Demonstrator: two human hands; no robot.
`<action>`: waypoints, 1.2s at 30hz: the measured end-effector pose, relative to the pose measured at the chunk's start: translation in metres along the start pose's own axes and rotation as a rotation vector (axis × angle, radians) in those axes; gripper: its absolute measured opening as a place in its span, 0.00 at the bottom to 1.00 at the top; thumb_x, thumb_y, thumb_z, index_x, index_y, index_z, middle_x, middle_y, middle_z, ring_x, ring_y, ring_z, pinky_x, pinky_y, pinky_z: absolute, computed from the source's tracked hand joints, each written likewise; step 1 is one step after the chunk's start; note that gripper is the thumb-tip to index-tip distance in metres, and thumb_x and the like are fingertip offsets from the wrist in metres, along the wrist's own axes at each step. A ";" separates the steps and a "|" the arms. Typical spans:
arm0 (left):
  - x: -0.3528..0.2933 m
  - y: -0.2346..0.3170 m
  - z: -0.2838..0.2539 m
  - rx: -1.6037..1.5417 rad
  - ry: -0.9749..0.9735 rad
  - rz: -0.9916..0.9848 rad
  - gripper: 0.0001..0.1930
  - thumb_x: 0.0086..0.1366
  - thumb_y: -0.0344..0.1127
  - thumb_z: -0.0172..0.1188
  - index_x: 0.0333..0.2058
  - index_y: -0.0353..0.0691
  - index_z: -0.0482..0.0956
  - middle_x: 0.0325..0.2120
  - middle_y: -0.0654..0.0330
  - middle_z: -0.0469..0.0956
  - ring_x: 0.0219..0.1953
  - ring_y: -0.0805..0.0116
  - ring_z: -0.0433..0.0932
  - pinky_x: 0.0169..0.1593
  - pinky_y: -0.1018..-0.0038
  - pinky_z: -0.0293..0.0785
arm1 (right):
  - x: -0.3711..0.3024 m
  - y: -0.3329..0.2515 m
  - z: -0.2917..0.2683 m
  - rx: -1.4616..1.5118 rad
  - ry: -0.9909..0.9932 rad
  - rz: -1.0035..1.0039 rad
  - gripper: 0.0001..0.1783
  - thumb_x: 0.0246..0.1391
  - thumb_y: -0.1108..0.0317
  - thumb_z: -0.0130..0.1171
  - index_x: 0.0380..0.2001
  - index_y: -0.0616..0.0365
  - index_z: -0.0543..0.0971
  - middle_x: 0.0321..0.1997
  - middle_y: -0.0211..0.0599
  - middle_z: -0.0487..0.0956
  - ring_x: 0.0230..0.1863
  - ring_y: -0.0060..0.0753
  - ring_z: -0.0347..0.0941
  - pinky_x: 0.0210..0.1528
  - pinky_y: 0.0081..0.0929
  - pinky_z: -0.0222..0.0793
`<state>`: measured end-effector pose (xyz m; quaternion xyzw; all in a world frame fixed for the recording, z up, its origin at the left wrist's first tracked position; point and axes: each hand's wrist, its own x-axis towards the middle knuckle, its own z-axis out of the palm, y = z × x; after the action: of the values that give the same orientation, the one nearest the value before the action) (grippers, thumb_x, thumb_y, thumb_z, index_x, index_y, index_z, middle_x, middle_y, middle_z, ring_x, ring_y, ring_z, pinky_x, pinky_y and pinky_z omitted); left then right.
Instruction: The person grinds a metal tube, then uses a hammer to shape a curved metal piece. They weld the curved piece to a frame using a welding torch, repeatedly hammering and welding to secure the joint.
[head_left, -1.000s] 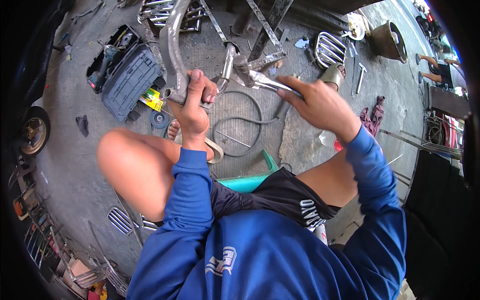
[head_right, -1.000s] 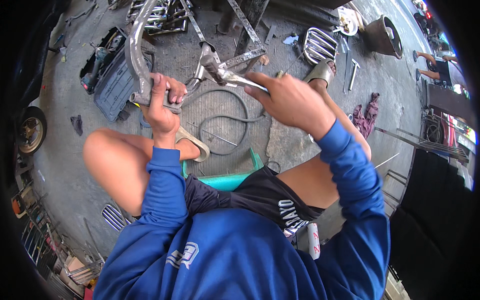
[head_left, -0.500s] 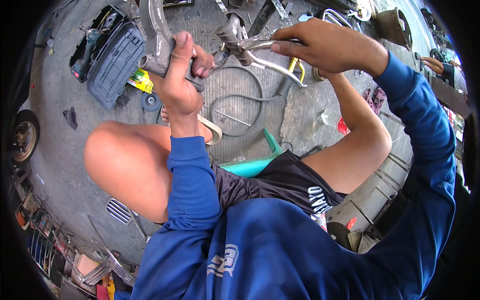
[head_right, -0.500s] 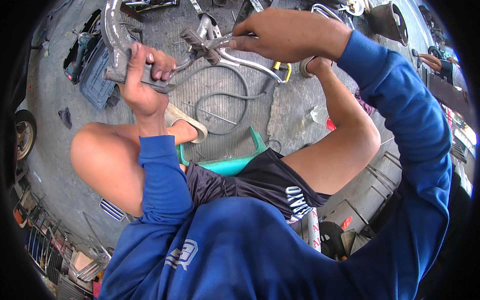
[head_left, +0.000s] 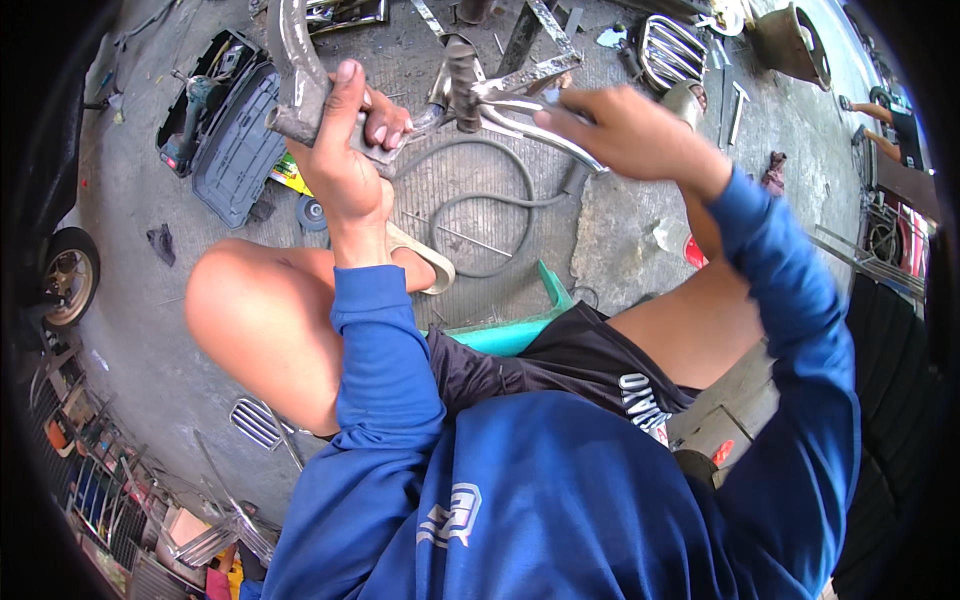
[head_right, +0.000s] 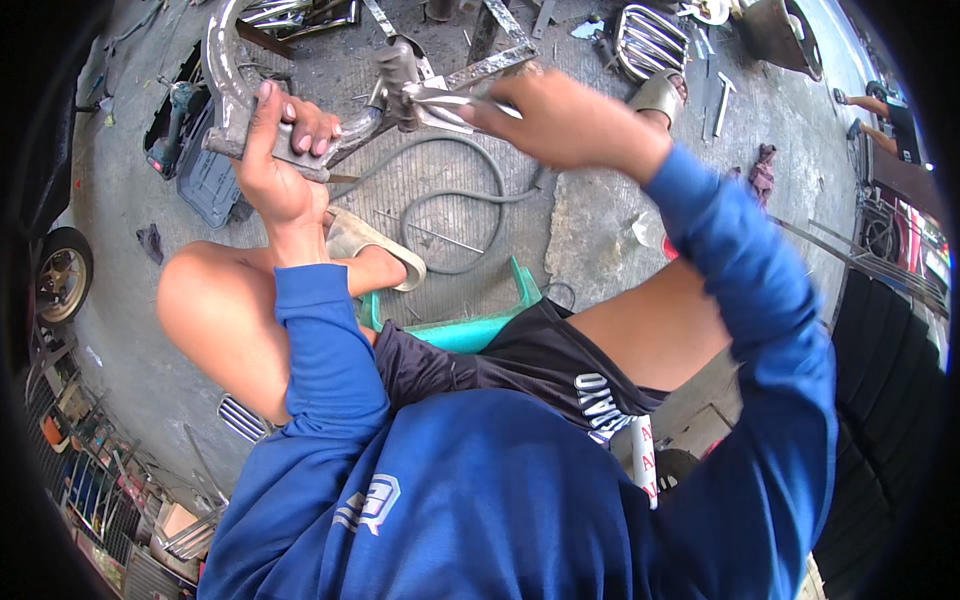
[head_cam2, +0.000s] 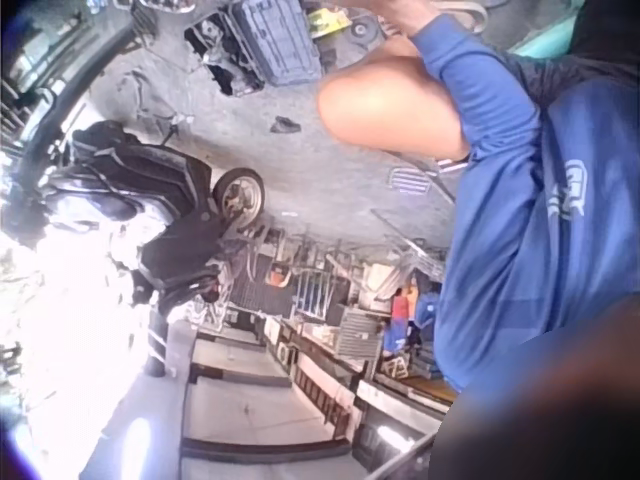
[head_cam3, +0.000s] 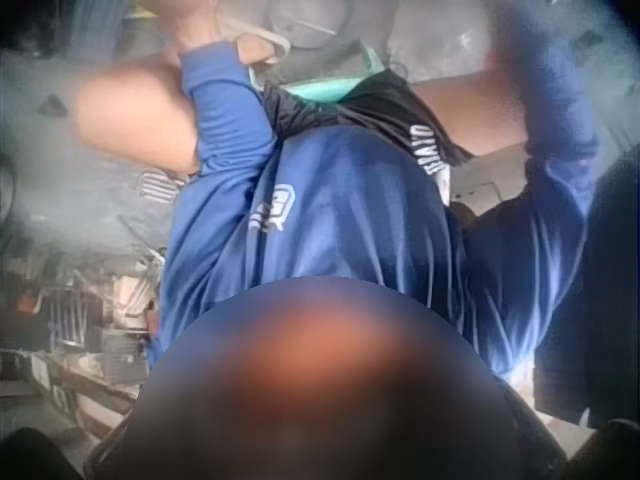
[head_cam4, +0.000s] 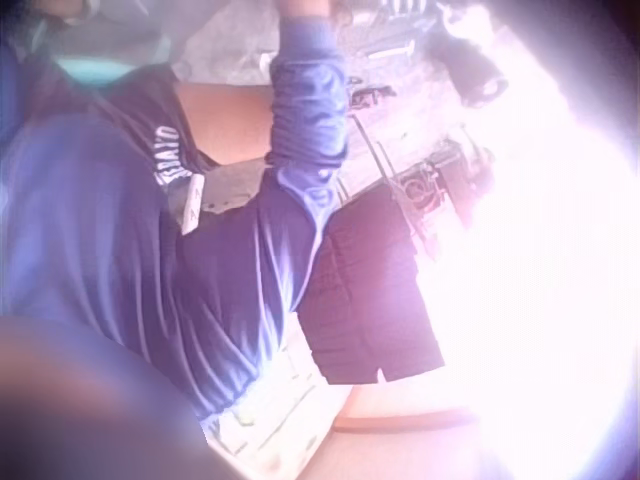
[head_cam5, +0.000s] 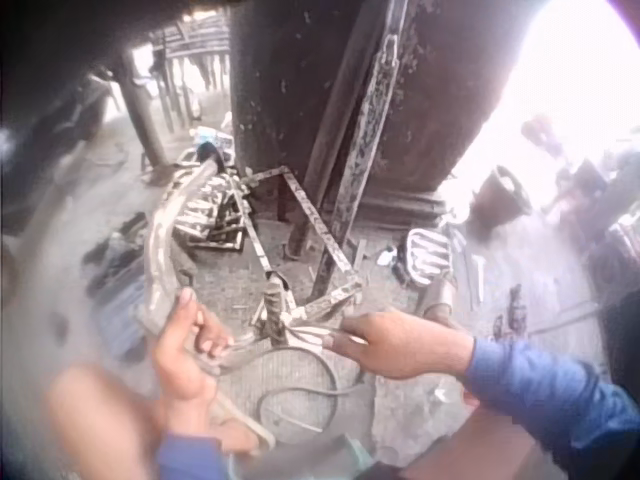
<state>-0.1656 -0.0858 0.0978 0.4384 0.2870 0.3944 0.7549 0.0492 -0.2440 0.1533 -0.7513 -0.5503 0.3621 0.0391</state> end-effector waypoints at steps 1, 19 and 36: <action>0.003 -0.001 -0.004 -0.026 0.002 -0.011 0.17 0.77 0.44 0.55 0.29 0.43 0.68 0.16 0.66 0.62 0.20 0.72 0.63 0.36 0.65 0.69 | -0.009 -0.001 0.017 0.140 0.107 0.071 0.29 0.74 0.44 0.50 0.41 0.64 0.81 0.32 0.58 0.81 0.37 0.61 0.81 0.41 0.50 0.74; 0.009 -0.008 -0.030 -0.250 0.075 -0.062 0.15 0.73 0.44 0.57 0.28 0.46 0.67 0.15 0.67 0.62 0.20 0.70 0.63 0.37 0.64 0.67 | -0.017 -0.027 0.103 1.182 0.937 -0.017 0.18 0.74 0.53 0.56 0.38 0.59 0.72 0.19 0.49 0.73 0.16 0.35 0.71 0.19 0.37 0.64; 0.006 -0.008 -0.013 -0.240 0.072 -0.051 0.13 0.74 0.41 0.55 0.29 0.46 0.67 0.16 0.66 0.63 0.20 0.70 0.64 0.36 0.64 0.68 | 0.007 -0.031 0.105 0.438 0.537 0.271 0.25 0.74 0.47 0.52 0.36 0.62 0.74 0.22 0.61 0.77 0.30 0.72 0.78 0.30 0.57 0.69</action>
<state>-0.1699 -0.0775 0.0842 0.3231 0.2755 0.4221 0.8010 -0.0367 -0.2614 0.0866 -0.8593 -0.3256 0.2631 0.2938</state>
